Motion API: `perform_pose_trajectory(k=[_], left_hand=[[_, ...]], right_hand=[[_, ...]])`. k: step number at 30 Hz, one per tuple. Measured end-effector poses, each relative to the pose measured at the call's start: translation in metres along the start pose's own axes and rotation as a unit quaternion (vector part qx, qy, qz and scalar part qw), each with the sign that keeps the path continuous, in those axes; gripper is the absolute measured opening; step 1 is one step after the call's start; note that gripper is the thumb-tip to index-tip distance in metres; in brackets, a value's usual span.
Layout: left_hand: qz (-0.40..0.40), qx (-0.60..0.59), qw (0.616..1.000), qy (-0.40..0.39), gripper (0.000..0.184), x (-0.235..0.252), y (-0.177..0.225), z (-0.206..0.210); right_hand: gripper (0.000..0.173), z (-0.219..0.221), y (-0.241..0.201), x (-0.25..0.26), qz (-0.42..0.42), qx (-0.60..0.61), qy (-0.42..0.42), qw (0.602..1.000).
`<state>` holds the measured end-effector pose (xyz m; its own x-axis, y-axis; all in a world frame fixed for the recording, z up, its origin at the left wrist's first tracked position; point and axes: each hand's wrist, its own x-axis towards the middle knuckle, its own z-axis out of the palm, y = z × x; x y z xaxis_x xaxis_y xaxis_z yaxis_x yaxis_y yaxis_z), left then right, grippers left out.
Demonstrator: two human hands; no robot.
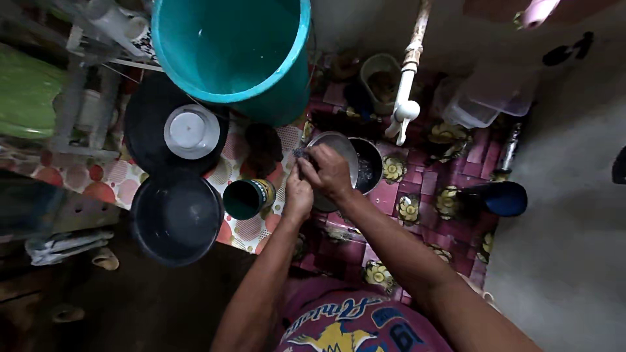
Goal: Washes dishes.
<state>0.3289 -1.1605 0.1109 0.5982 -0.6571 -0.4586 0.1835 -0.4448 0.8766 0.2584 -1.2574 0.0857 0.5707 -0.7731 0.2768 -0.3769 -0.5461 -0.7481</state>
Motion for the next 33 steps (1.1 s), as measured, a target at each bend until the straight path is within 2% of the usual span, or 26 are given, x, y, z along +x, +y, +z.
perform_pose_trajectory(k=[3, 4, 8, 12, 13, 16, 17, 20, 22, 23, 26, 27, 29, 33], left_hand=[[-0.010, 0.017, 1.000, 0.002, 0.058, -0.009, -0.006, -0.004], [-0.013, 0.016, 1.000, 0.004, 0.058, -0.009, -0.006, -0.005], [-0.009, 0.001, 1.000, 0.015, 0.050, -0.012, -0.009, -0.005], [-0.008, 0.003, 1.000, 0.029, 0.058, -0.018, -0.010, -0.009], [-0.003, 0.013, 1.000, 0.027, 0.058, -0.018, -0.010, -0.009], [0.003, 0.026, 0.999, 0.027, 0.053, -0.018, -0.009, -0.009], [0.000, 0.027, 0.999, 0.028, 0.055, -0.020, -0.009, -0.009], [0.027, 0.024, 0.999, 0.040, 0.057, -0.025, -0.005, -0.011], [0.043, 0.035, 0.998, 0.041, 0.057, -0.026, -0.004, -0.015], [0.047, 0.043, 0.997, 0.036, 0.057, -0.024, -0.005, -0.015], [0.067, 0.081, 0.994, 0.008, 0.049, -0.021, -0.009, -0.011], [0.074, 0.084, 0.994, 0.002, 0.048, -0.021, -0.009, -0.008], [0.095, 0.077, 0.993, 0.005, 0.053, -0.025, -0.010, -0.003], [0.132, 0.044, 0.990, 0.032, 0.051, -0.042, -0.027, 0.001]], right_hand=[[0.031, -0.005, 0.022, 0.023, 0.084, -0.032, 0.002, 0.996], [0.031, -0.006, 0.023, 0.028, 0.089, -0.035, 0.001, 0.995], [0.028, 0.000, -0.007, 0.006, -0.011, -0.025, -0.026, 0.999], [0.033, -0.004, 0.024, 0.026, 0.115, -0.047, -0.032, 0.992], [0.033, -0.005, 0.020, 0.024, 0.110, -0.042, -0.035, 0.992], [0.030, 0.000, -0.007, 0.007, 0.023, -0.021, -0.036, 0.999], [0.030, 0.000, -0.004, 0.008, 0.031, -0.021, -0.034, 0.999], [0.035, -0.015, 0.035, 0.030, 0.192, -0.014, -0.072, 0.979], [0.037, -0.019, 0.040, 0.030, 0.247, 0.002, -0.065, 0.967], [0.036, -0.019, 0.029, 0.027, 0.226, 0.002, -0.050, 0.973], [0.029, -0.005, -0.021, 0.014, 0.062, -0.009, 0.009, 0.998], [0.029, -0.004, -0.025, 0.012, 0.039, -0.018, 0.024, 0.999], [0.032, -0.009, -0.012, 0.013, 0.080, -0.025, 0.045, 0.995], [0.039, -0.021, 0.026, 0.007, 0.295, 0.050, 0.008, 0.954]])
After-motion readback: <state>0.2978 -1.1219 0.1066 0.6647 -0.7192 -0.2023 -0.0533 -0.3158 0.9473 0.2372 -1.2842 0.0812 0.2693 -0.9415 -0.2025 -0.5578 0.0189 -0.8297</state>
